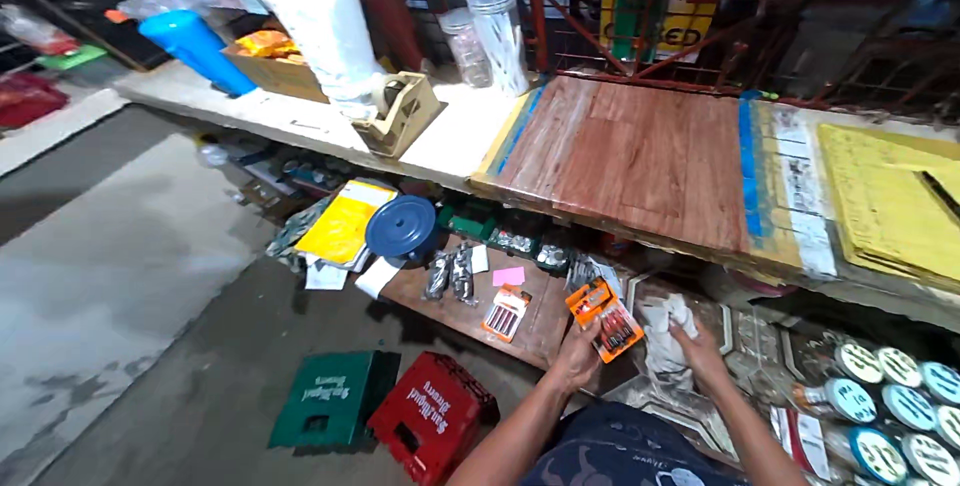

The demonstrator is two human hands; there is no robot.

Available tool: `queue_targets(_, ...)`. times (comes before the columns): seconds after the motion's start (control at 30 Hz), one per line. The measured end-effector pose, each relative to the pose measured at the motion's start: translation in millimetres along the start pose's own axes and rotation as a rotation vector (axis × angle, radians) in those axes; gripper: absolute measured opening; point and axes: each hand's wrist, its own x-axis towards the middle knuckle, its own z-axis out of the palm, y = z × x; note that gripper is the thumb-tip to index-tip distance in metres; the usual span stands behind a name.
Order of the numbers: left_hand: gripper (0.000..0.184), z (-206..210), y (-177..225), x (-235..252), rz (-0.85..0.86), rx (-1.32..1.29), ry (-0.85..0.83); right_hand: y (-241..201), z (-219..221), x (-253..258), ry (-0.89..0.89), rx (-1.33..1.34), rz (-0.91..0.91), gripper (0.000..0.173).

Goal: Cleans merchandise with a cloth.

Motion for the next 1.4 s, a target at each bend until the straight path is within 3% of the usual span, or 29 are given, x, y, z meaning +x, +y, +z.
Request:
queue_targets(0.1, 0.028, -7, -4, -5, -0.075, 0.191, -0.04, -9, 0, -8, -0.215, -0.073, -0.067, 0.063)
queue_targets(0.17, 0.029, -12, -6, -6, -0.107, 0.291, -0.099, -8, 7, -9, -0.28, -0.145, -0.085, 0.055)
queue_targets(0.3, 0.039, -44, -2, 1, -0.024, 0.505, -0.081, 11, 7, -3, -0.154, -0.275, -0.035, 0.043)
queue_targets(0.4, 0.045, -76, 14, 9, 0.09, 0.756, 0.12, 19, -8, -5, -0.118, -0.286, 0.005, 0.045)
queue_targets(0.53, 0.063, -126, 25, 36, 0.089, 0.956, 0.255, 29, -18, -7, -0.085, -0.231, 0.028, 0.043)
queue_targets(0.77, 0.056, -136, 36, 54, 0.012, 1.317, 0.353, 26, -20, -19, -0.015, -0.168, 0.053, 0.041)
queue_targets(0.83, 0.056, -130, 34, 54, 0.104, 1.411, 0.437, 24, -22, -21, 0.005, -0.145, 0.063, 0.042)
queue_targets(0.9, 0.047, -116, 33, 53, 0.301, 1.461, 0.49, 25, -25, -23, 0.029, -0.116, 0.057, 0.039)
queue_targets(0.97, 0.034, -88, 33, 56, 0.432, 1.482, 0.416, 26, -28, -25, 0.049, -0.098, 0.044, 0.035)
queue_targets(1.07, 0.035, -35, 39, 71, 0.326, 1.615, 0.269, 29, -32, -29, 0.072, -0.096, 0.04, 0.036)
queue_targets(1.17, 0.039, 7, 50, 98, 0.114, 1.834, 0.249, 34, -34, -32, 0.092, -0.082, 0.031, 0.035)
queue_targets(1.4, 0.047, 43, 52, 136, -0.103, 2.001, 0.275, 34, -45, -42, 0.124, -0.031, 0.037, 0.04)
